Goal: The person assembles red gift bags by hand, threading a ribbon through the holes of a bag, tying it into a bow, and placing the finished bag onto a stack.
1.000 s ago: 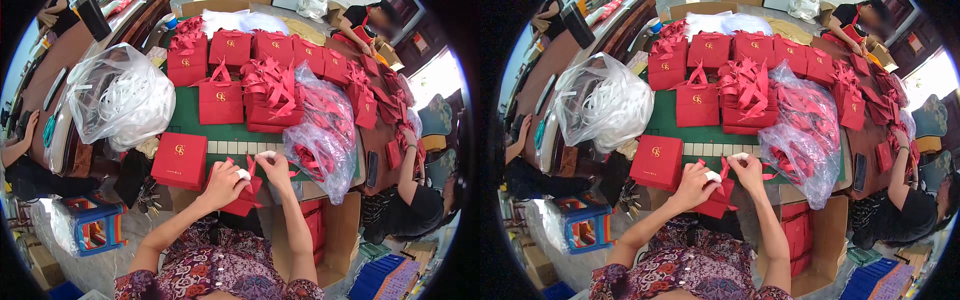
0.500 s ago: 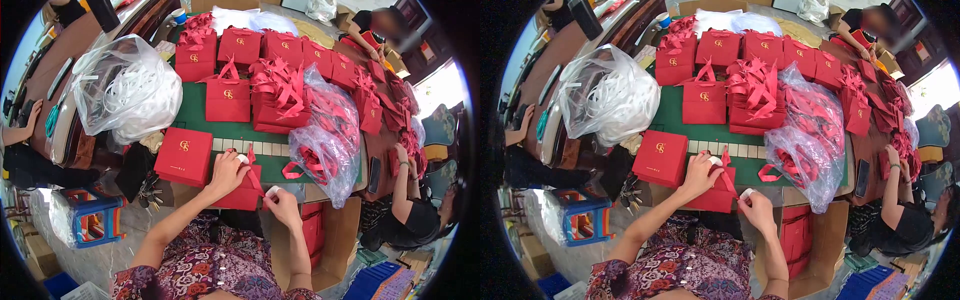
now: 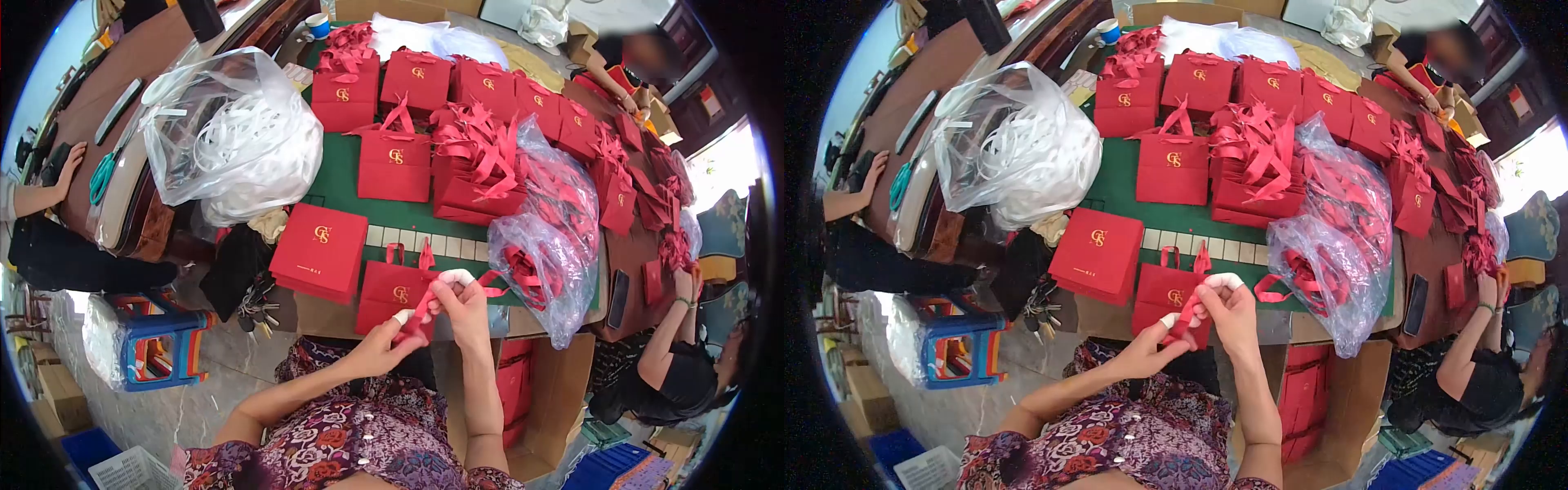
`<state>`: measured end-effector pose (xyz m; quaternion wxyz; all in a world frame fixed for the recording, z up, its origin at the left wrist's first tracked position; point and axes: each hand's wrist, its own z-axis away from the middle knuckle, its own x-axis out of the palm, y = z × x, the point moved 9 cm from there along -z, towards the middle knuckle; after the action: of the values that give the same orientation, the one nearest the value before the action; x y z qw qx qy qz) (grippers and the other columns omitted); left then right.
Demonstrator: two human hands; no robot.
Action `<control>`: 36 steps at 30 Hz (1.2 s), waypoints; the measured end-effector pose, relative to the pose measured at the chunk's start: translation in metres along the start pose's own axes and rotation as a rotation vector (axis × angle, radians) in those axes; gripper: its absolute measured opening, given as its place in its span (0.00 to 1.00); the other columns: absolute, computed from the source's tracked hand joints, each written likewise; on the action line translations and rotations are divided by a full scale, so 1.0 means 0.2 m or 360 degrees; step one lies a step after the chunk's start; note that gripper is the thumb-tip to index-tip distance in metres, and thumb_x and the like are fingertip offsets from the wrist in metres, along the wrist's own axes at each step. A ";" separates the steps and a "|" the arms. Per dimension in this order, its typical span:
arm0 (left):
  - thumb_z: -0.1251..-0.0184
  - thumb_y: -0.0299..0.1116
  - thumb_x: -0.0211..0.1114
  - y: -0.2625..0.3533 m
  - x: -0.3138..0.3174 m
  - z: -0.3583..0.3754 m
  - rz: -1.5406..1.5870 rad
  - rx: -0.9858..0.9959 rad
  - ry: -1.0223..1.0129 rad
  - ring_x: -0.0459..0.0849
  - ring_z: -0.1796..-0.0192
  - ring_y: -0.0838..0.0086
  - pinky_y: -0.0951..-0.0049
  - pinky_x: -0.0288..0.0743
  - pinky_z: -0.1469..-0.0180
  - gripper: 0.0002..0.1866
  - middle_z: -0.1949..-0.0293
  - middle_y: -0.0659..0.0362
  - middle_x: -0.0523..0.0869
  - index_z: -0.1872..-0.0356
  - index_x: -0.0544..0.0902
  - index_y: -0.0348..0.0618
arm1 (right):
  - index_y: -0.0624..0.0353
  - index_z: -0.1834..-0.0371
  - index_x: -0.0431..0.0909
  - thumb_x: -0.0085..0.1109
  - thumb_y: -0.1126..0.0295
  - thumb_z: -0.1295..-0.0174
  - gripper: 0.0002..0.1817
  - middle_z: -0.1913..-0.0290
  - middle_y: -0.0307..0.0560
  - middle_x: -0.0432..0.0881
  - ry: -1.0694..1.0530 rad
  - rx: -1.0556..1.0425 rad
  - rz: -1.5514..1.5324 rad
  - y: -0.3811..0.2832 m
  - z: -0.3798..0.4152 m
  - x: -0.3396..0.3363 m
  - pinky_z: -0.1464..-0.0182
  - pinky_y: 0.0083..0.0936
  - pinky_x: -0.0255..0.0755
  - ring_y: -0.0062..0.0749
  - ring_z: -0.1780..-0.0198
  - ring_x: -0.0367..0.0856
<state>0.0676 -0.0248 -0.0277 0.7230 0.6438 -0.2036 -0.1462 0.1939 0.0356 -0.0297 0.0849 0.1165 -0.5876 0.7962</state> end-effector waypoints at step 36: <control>0.43 0.27 0.63 0.17 -0.42 -0.25 -0.2127 0.0402 0.0442 0.76 0.52 0.60 0.63 0.71 0.48 0.12 0.62 0.54 0.81 0.58 0.82 0.37 | 0.59 0.61 0.85 0.70 0.74 0.43 0.08 0.66 0.46 0.83 0.0366 -0.0871 0.1463 0.03 0.03 0.20 0.66 0.28 0.75 0.37 0.69 0.82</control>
<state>0.0173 0.0637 -0.0066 0.4167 0.7231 0.3155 -0.4515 0.1547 0.0272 -0.0216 -0.1808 -0.2663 -0.7507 0.5769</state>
